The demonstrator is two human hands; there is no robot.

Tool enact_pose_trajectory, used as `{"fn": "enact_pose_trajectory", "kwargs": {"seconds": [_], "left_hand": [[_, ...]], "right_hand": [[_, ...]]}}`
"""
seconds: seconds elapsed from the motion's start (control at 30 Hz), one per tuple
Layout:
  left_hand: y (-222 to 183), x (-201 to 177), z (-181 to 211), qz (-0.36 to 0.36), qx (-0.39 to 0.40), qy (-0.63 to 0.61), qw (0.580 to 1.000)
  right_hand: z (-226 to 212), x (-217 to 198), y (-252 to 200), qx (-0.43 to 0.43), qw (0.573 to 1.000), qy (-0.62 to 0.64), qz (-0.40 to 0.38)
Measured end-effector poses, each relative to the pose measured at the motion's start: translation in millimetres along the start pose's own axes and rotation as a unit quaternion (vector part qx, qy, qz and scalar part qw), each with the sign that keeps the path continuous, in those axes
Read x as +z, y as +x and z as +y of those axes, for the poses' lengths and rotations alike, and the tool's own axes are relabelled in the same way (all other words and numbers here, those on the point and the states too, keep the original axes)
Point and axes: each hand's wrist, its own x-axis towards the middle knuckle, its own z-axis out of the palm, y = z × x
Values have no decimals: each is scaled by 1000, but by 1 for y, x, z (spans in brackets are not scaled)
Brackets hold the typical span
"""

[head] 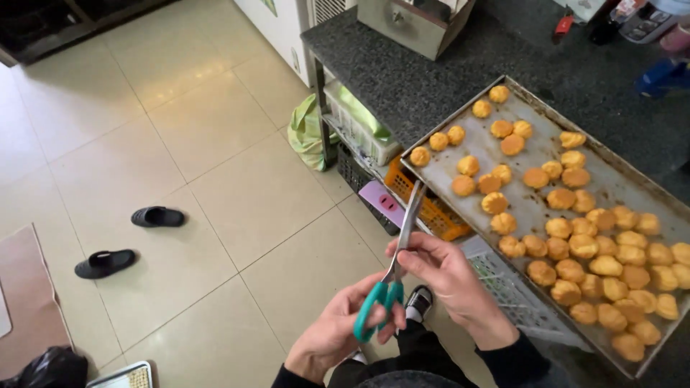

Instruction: The person retrieves a tray of small pastries from a rack, places it on a work surface, and uses a metal scraper and their hands to loosen and inspect the pastries.

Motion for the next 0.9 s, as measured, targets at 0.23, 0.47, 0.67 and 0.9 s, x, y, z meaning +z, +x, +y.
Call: {"fn": "enact_pose_trajectory", "kwargs": {"seconds": [0.23,0.47,0.67,0.9], "left_hand": [[-18,1,-2,330,77,612,714],[-45,1,-10,391,206,764,471],[-54,9,-11,403,246,798,375],[-54,9,-14,397,244,791,396]], "right_hand": [[2,37,-28,-30,988,-144,44],[15,70,-41,18,974,-202,104],[19,76,-45,3,972,-186,146],[15,79,-47,23,975,-152,162]]}}
